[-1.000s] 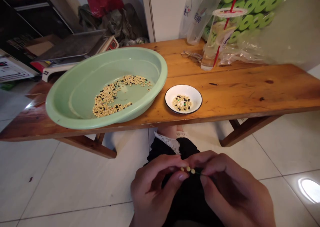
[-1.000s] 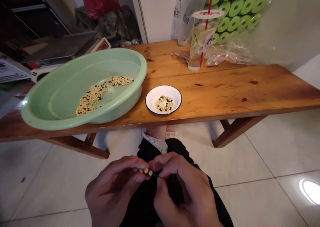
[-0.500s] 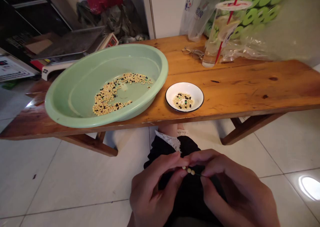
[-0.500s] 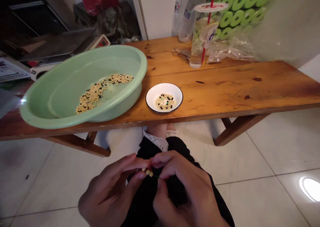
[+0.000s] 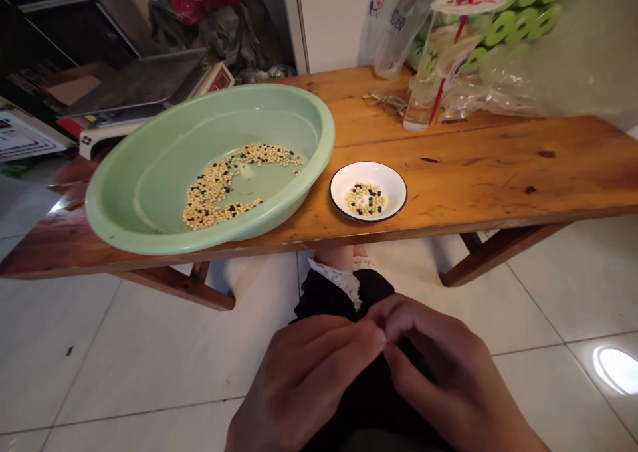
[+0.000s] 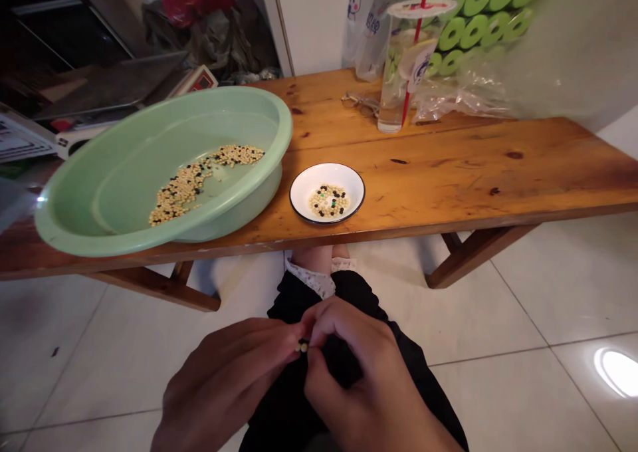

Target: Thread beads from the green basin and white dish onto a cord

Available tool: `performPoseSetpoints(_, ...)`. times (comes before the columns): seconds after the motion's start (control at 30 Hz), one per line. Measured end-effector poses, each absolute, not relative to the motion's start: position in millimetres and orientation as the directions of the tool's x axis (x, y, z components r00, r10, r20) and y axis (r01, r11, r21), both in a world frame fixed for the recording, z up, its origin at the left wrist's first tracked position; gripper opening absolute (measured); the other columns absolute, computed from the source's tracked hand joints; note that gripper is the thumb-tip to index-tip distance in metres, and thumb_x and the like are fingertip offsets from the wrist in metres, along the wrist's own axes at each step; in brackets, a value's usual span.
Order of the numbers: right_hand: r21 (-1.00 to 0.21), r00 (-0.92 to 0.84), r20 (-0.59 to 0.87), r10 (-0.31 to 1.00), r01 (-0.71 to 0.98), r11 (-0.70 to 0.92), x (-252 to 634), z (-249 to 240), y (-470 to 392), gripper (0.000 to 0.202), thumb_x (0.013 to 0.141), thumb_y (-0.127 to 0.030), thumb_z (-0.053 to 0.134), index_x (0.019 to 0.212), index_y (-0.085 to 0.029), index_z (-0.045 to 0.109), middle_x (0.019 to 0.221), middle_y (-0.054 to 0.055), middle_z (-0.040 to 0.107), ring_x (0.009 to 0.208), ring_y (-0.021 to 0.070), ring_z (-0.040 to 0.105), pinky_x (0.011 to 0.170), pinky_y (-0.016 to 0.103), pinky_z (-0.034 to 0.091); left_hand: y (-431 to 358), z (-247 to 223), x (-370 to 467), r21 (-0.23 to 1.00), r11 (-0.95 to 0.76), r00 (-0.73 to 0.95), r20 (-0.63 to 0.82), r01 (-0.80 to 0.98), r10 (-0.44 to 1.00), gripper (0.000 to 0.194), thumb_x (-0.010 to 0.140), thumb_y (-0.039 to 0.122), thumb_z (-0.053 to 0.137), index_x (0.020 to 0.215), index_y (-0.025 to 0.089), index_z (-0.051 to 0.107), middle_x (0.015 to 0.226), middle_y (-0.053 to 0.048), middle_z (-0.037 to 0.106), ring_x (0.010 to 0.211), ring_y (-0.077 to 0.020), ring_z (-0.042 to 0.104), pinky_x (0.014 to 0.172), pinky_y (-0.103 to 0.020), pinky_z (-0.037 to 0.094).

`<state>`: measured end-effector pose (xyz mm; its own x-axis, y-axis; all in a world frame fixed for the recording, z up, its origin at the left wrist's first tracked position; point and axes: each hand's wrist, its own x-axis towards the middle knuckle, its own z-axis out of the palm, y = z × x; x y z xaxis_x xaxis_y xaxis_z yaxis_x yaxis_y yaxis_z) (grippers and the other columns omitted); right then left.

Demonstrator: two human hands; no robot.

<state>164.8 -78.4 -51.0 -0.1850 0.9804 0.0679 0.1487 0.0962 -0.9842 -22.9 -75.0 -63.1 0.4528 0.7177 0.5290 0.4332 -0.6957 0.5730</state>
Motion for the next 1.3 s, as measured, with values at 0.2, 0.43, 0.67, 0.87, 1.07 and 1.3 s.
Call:
performPoseSetpoints(0.2, -0.986, -0.244, -0.086, 0.966, -0.118, -0.118, 165.1, -68.6, -70.5, 0.016, 0.087, -0.012, 0.058, 0.078, -0.024, 0.054, 0.089, -0.003, 0.067, 0.085, 0.009, 0.064, 0.077, 0.018, 0.051, -71.7, -68.6, -23.4, 0.632, -0.583, 0.335, 0.478, 0.511, 0.812, 0.017, 0.095, 0.017, 0.063, 0.112, 0.018, 0.065, 0.105, -0.004, 0.071, 0.091, -0.0121, 0.07, 0.083, -0.02, 0.056)
performPoseSetpoints(0.43, -0.998, -0.249, 0.045, 0.967, 0.03, 0.054, 171.7, -60.2, -50.3, 0.014, 0.092, -0.014, 0.058, 0.084, -0.025, 0.059, 0.092, -0.002, 0.066, 0.089, 0.0108, 0.063, 0.08, 0.02, 0.05, -51.6, -56.1, -8.0, 0.673, -0.561, 0.265, 0.498, 0.482, 0.826, 0.015, 0.093, 0.002, 0.058, 0.097, 0.016, 0.063, 0.089, 0.0, 0.065, 0.081, -0.0081, 0.064, 0.076, -0.016, 0.05)
performPoseSetpoints(0.67, -0.587, -0.186, 0.595, 0.782, 0.563, 0.581, 184.7, -47.6, 19.0, 0.013, 0.092, -0.008, 0.054, 0.09, -0.02, 0.059, 0.101, 0.008, 0.064, 0.1, 0.0203, 0.062, 0.091, 0.035, 0.048, 18.3, -29.4, 21.2, 0.448, -0.573, 0.276, 0.568, 0.687, 0.775, 0.013, 0.099, 0.015, 0.052, 0.088, 0.017, 0.059, 0.085, -0.002, 0.064, 0.075, -0.0149, 0.06, 0.067, -0.026, 0.048)
performPoseSetpoints(0.87, -0.427, -0.178, 0.594, 0.784, 0.757, 0.495, 192.5, -61.7, 60.5, 0.01, 0.089, -0.015, 0.052, 0.085, -0.017, 0.061, 0.107, 0.017, 0.062, 0.106, 0.0325, 0.06, 0.093, 0.051, 0.049, 58.7, -31.0, 47.7, 0.243, -0.438, 0.306, 0.435, 0.866, 0.847, 0.017, 0.1, 0.015, 0.046, 0.088, 0.016, 0.057, 0.09, -0.006, 0.064, 0.075, -0.0184, 0.061, 0.06, -0.028, 0.045)
performPoseSetpoints(1.07, -0.418, -0.197, 0.54, 0.818, 0.781, 0.463, 196.8, -78.5, 69.7, 0.018, 0.09, -0.019, 0.05, 0.085, -0.015, 0.067, 0.116, 0.02, 0.061, 0.112, 0.0366, 0.058, 0.098, 0.058, 0.046, 64.4, -47.4, 53.8, 0.183, -0.401, 0.315, 0.371, 0.898, 0.874, 0.016, 0.099, 0.013, 0.046, 0.09, 0.015, 0.059, 0.09, -0.007, 0.065, 0.069, -0.0189, 0.064, 0.052, -0.028, 0.041)
performPoseSetpoints(1.3, -0.415, -0.208, 0.52, 0.828, 0.787, 0.458, 196.6, -81.1, 67.8, 0.027, 0.094, -0.025, 0.047, 0.094, -0.018, 0.073, 0.121, 0.018, 0.059, 0.12, 0.036, 0.054, 0.102, 0.058, 0.044, 65.1, -49.3, 51.2, 0.186, -0.414, 0.332, 0.356, 0.891, 0.874, 0.017, 0.1, 0.015, 0.046, 0.089, 0.015, 0.059, 0.09, -0.007, 0.065, 0.071, -0.0197, 0.065, 0.053, -0.029, 0.044)
